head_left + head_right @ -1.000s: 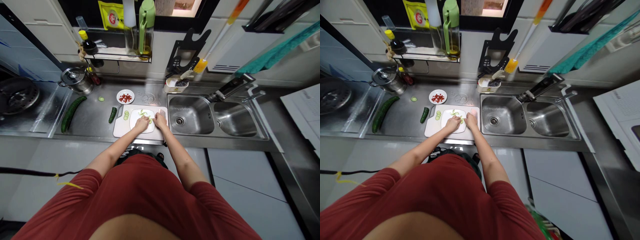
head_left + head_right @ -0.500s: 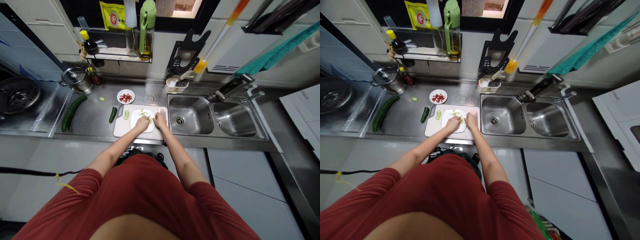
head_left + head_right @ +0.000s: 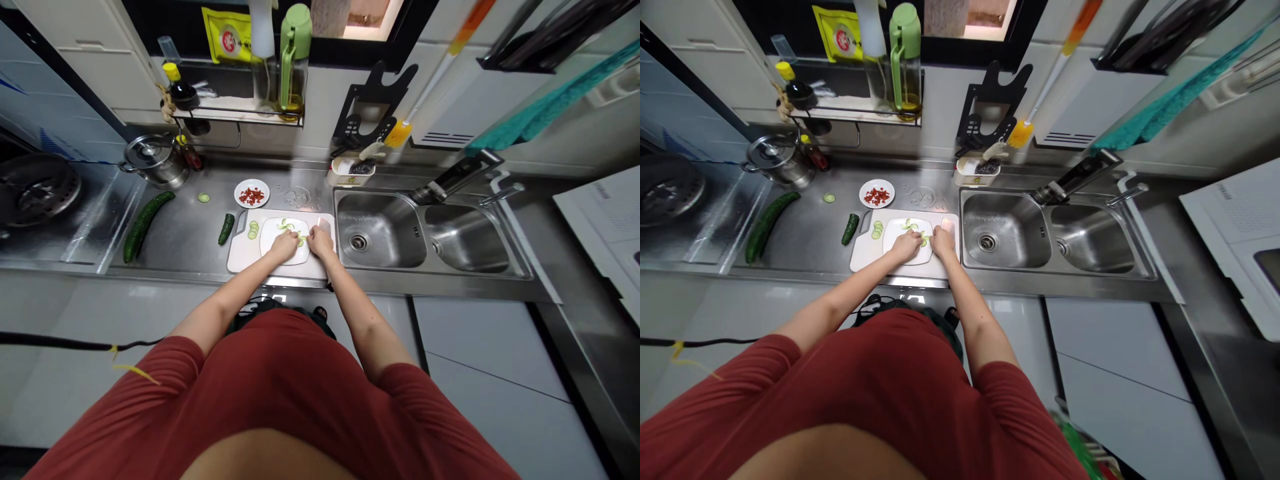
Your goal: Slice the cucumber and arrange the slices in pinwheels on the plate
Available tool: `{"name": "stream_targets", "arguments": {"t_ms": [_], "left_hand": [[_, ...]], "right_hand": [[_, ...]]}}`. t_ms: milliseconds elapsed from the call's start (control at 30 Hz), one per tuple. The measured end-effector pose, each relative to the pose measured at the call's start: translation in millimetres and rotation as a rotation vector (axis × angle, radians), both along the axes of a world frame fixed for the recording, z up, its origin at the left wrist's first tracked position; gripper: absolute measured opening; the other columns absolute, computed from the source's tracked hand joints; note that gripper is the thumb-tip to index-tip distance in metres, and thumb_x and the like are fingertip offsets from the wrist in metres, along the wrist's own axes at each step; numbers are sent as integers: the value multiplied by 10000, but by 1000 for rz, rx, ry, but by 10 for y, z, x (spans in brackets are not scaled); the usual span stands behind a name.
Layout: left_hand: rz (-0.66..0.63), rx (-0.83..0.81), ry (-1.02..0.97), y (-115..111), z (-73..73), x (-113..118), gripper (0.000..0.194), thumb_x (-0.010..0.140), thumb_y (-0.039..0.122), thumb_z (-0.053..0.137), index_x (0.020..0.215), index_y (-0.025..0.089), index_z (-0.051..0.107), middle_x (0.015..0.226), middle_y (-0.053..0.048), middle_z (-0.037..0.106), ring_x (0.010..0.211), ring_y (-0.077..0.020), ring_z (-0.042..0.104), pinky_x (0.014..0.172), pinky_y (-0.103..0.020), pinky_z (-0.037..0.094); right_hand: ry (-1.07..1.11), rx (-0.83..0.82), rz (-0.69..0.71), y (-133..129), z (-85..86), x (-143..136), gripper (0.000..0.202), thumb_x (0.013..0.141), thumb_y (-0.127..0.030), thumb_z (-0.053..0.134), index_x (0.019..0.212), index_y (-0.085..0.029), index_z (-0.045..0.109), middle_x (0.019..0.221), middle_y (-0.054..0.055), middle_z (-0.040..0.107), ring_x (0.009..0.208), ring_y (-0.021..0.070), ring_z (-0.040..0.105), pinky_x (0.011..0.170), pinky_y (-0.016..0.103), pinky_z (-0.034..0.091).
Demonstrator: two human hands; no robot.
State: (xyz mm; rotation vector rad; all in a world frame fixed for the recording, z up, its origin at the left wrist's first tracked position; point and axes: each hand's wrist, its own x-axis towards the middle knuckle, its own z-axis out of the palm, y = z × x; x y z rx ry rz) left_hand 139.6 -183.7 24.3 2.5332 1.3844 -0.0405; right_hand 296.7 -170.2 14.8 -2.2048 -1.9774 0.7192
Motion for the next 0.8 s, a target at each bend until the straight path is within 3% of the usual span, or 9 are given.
{"name": "stream_targets", "arguments": {"t_ms": [167,433,600,800], "left_hand": [[36,-30,-44,30,-12,-15,310,895,198,425,1014,171,710,1117,-120,577,1132,-245,457,867,-329,450],[299,-79,-272,92,-166,-90,356,879,152,423,1113,198,687,1084,-79,591,1021,-198,542,897,-302,448],[198,36,-223,39,-157,-132,376,881,154,446,1175,259,655,1156,-74,561,1121,-222,473,882,-317,445],[107,45,-158,8,-184,-134,352,915,197,421,1159,273,663,1207,-78,516,1170,-219,427,849,-307,443]], "right_hand": [[58,10,-51,-70,-5,36,276,917,-273,421,1127,-208,589,1045,92,666,954,244,605,768,309,432],[-31,158,50,-305,73,-67,316,954,-254,373,1153,-200,613,1134,118,598,1072,253,501,837,319,400],[-81,140,167,-411,79,-139,332,962,-257,385,1161,-228,649,1118,117,562,1089,266,436,866,342,381],[-93,124,178,-450,44,-166,351,956,-247,396,1181,-238,665,1110,127,541,1075,276,421,870,355,376]]}}
